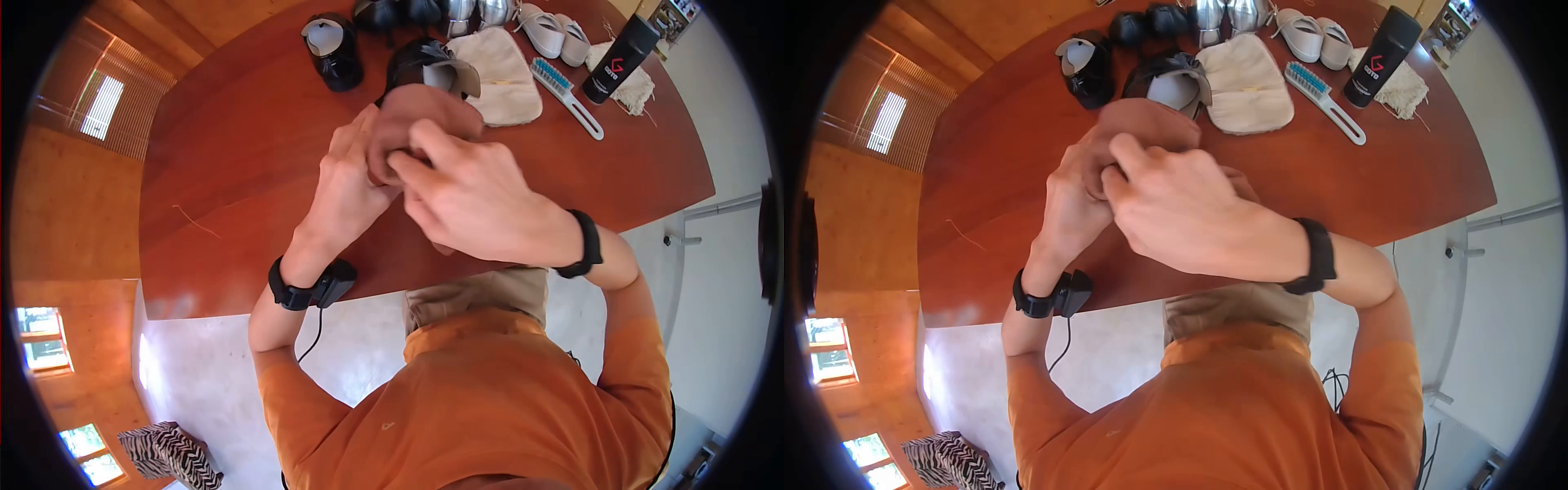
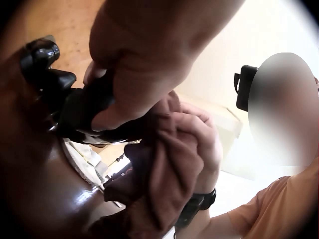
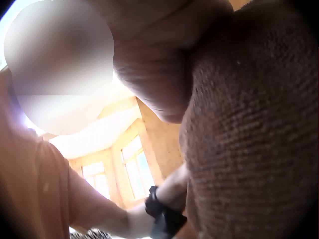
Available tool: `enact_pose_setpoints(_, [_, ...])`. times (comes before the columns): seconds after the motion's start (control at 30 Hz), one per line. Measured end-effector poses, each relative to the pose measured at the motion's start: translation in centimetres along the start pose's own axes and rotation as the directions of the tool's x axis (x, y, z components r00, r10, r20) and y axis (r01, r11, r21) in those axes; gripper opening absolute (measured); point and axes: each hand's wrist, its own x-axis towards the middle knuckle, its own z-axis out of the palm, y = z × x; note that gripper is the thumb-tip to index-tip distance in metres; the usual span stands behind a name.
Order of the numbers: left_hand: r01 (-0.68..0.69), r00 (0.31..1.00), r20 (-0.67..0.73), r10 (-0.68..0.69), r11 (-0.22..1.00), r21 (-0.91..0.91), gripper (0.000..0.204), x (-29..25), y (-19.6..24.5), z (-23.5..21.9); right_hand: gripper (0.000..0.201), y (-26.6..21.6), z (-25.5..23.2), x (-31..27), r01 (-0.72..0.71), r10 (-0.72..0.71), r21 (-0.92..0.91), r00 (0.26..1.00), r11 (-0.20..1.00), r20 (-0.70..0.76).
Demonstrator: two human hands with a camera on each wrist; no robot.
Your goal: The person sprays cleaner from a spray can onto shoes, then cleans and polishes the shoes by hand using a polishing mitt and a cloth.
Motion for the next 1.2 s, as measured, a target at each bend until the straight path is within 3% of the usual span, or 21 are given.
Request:
enact_pose_setpoints(0.03, [-0.044, 0.996, -0.068, 0.049, 0.996, 0.071, 0.062, -0.2, -0.2, 0.0, 0.021, 0.6, -0.9, -0.3, -0.019, 0.018, 0.100, 1.000, 0.995, 0.003])
enact_pose_setpoints(0.1, [-0.011, 0.999, -0.032, 0.013, 0.999, 0.042, 0.073, -0.8, -0.5, -0.2, 0.021, 1.5, -2.7, -0.7, -0.066, 0.081, 0.221, 0.995, 0.973, -0.062])
enact_pose_setpoints(0.17, [-0.051, 0.999, -0.014, 0.051, 0.999, -0.002, 0.069, -1.2, -0.8, 0.3, 0.027, 1.4, -3.3, -0.7, -0.076, 0.090, 0.164, 0.992, 0.984, -0.083])
enact_pose_setpoints(0.27, [-0.079, 0.995, 0.062, 0.079, 0.997, -0.003, 0.068, -1.6, -0.9, 0.2, 0.030, 0.0, -0.6, -0.3, -0.003, 0.001, 0.013, 0.986, 1.000, 0.166])
enact_pose_setpoints(0.3, [-0.087, 0.994, 0.065, 0.087, 0.996, -0.004, 0.068, -1.7, -1.2, 0.3, 0.022, 0.1, 0.8, 0.2, 0.013, -0.013, -0.001, 0.978, 1.000, 0.209])
enact_pose_setpoints(0.4, [-0.153, 0.984, 0.104, 0.147, 0.987, 0.053, 0.067, -1.6, -1.7, 0.6, 0.014, 1.4, 1.9, 1.3, -0.061, 0.059, 0.010, 0.988, 0.998, 0.143])
enact_pose_setpoints(0.47, [-0.082, 0.995, 0.062, 0.079, 0.995, 0.048, 0.066, -1.5, -1.2, 0.7, 0.013, 3.3, 2.4, 2.4, -0.135, 0.135, -0.011, 0.987, 0.991, 0.088])
enact_pose_setpoints(0.53, [-0.104, 0.992, 0.078, 0.099, 0.992, 0.065, 0.066, -1.5, -1.2, 0.5, 0.013, 4.7, 2.6, 2.9, -0.177, 0.172, 0.026, 0.977, 0.984, 0.130])
enact_pose_setpoints(0.63, [-0.116, 0.990, 0.089, 0.106, 0.987, 0.115, 0.067, -1.4, -1.3, 0.1, 0.014, 3.5, 2.6, 2.6, -0.116, 0.108, 0.040, 0.981, 0.992, 0.164])
enact_pose_setpoints(0.67, [-0.097, 0.992, 0.093, 0.084, 0.984, 0.148, 0.068, -1.4, -1.4, 0.1, 0.014, 3.3, 2.3, 2.6, -0.136, 0.121, 0.044, 0.961, 0.990, 0.247])
enact_pose_setpoints(0.77, [-0.099, 0.991, 0.108, 0.084, 0.985, 0.141, 0.069, -1.7, -2.1, 0.3, 0.012, 6.0, 2.6, 2.9, -0.166, 0.150, 0.061, 0.966, 0.984, 0.210])
enact_pose_setpoints(0.8, [-0.110, 0.990, 0.101, 0.097, 0.985, 0.132, 0.070, -1.6, -2.3, 0.2, 0.010, 6.6, 2.0, 2.9, -0.191, 0.177, 0.201, 0.980, 0.961, 0.086])
enact_pose_setpoints(0.83, [-0.112, 0.990, 0.099, 0.098, 0.983, 0.144, 0.070, -1.6, -2.6, 0.0, 0.015, 7.3, 0.8, 3.0, -0.215, 0.203, 0.282, 0.977, 0.935, 0.069])
enact_pose_setpoints(0.9, [-0.079, 0.994, 0.086, 0.070, 0.991, 0.111, 0.072, -1.8, -3.1, -0.1, 0.025, 10.4, -0.8, 2.9, -0.161, 0.179, 0.261, 0.983, 0.952, -0.044])
enact_pose_setpoints(0.97, [-0.023, 0.996, 0.086, 0.014, 0.994, 0.105, 0.074, -1.8, -3.3, -0.2, 0.030, 12.7, -2.5, 2.9, -0.215, 0.262, 0.356, 0.961, 0.909, -0.090])
enact_pose_setpoints(1.0, [0.027, 0.995, 0.092, -0.036, 0.995, 0.091, 0.076, -1.8, -3.4, -0.1, 0.033, 14.7, -1.8, 2.9, -0.288, 0.330, 0.441, 0.944, 0.850, -0.021])
enact_pose_setpoints(1.03, [0.027, 0.995, 0.095, -0.036, 0.995, 0.094, 0.076, -1.9, -3.5, -0.1, 0.033, 16.7, 0.0, 3.1, -0.288, 0.332, 0.444, 0.943, 0.848, -0.022])
enact_pose_setpoints(1.1, [0.247, 0.960, 0.160, -0.228, 0.962, -0.116, 0.078, -2.0, -4.2, 0.3, 0.032, 19.4, 3.3, 3.2, -0.312, 0.342, 0.534, 0.939, 0.786, 0.045])
enact_pose_setpoints(1.13, [0.299, 0.941, 0.222, -0.257, 0.937, -0.182, 0.083, -1.8, -4.7, 0.5, 0.031, 17.9, 3.3, 3.7, -0.354, 0.363, 0.421, 0.930, 0.835, 0.062])
enact_pose_setpoints(1.17, [0.294, 0.942, 0.222, -0.253, 0.939, -0.176, 0.083, -2.0, -4.8, 0.6, 0.031, 16.4, 3.4, 4.1, -0.393, 0.388, 0.303, 0.918, 0.868, 0.077])
enact_pose_setpoints(1.2, [0.305, 0.931, 0.230, -0.283, 0.950, -0.064, 0.084, -1.7, -3.7, 0.1, 0.031, 20.6, 8.9, 4.6, -0.340, 0.321, 0.360, 0.940, 0.869, 0.115])
